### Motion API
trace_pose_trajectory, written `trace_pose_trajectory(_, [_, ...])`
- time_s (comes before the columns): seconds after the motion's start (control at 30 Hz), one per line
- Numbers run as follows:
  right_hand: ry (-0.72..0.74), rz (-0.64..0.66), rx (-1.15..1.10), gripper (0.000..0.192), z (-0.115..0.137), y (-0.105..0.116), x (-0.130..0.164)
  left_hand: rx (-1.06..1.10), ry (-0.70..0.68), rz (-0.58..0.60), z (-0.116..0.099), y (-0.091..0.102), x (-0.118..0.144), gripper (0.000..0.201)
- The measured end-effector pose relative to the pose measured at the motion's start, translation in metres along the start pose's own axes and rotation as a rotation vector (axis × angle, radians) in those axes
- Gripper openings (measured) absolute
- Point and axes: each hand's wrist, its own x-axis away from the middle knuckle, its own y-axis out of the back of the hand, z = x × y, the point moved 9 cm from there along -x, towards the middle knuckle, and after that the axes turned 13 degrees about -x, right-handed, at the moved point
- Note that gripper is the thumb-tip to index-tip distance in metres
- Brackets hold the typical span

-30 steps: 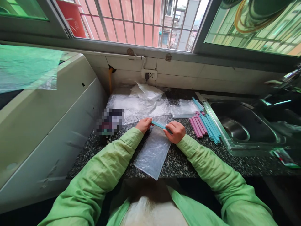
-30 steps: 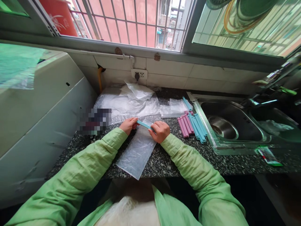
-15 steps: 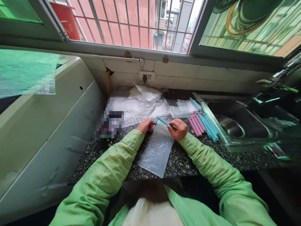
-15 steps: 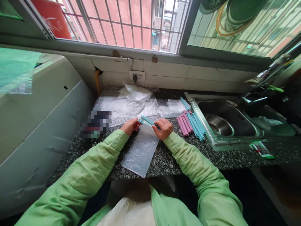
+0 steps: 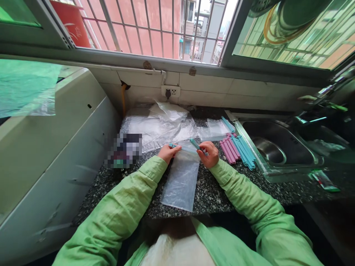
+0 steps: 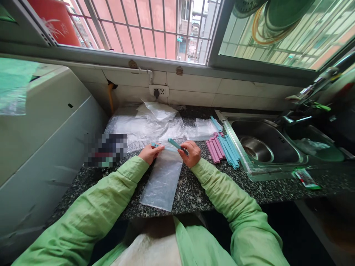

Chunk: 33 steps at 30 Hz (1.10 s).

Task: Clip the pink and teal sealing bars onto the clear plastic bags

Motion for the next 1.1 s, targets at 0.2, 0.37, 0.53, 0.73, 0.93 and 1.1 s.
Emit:
trace_pose_trajectory(0.2, [-0.016,-0.011,-0.025,0.004,-0.002,0.006,-0.002,0.046,0.019,-0.059,0.001,0.01,-0.002,0.037])
trace_pose_trajectory(0.37, [-0.042,-0.035,-0.018,0.003,-0.005,0.014,-0.005,0.13,0.029,-0.094,-0.004,0.017,-0.002,0.037])
trace_pose_trajectory(0.53, [-0.114,-0.079,-0.012,0.005,-0.011,0.021,-0.003,0.196,0.023,-0.134,-0.008,0.026,-0.003,0.035])
trace_pose_trajectory(0.73, [-0.264,-0.164,-0.14,0.01,-0.029,0.026,0.003,0.277,0.026,-0.167,-0.013,0.029,0.0,0.029])
trace_pose_trajectory(0.93, [-0.401,-0.26,-0.331,0.017,-0.047,0.026,0.007,0.338,0.039,-0.178,-0.02,0.028,0.004,0.03])
trace_pose_trajectory(1.1, [-0.505,-0.321,-0.455,0.021,-0.058,0.026,0.009,0.307,0.023,-0.193,-0.022,0.03,0.004,0.032])
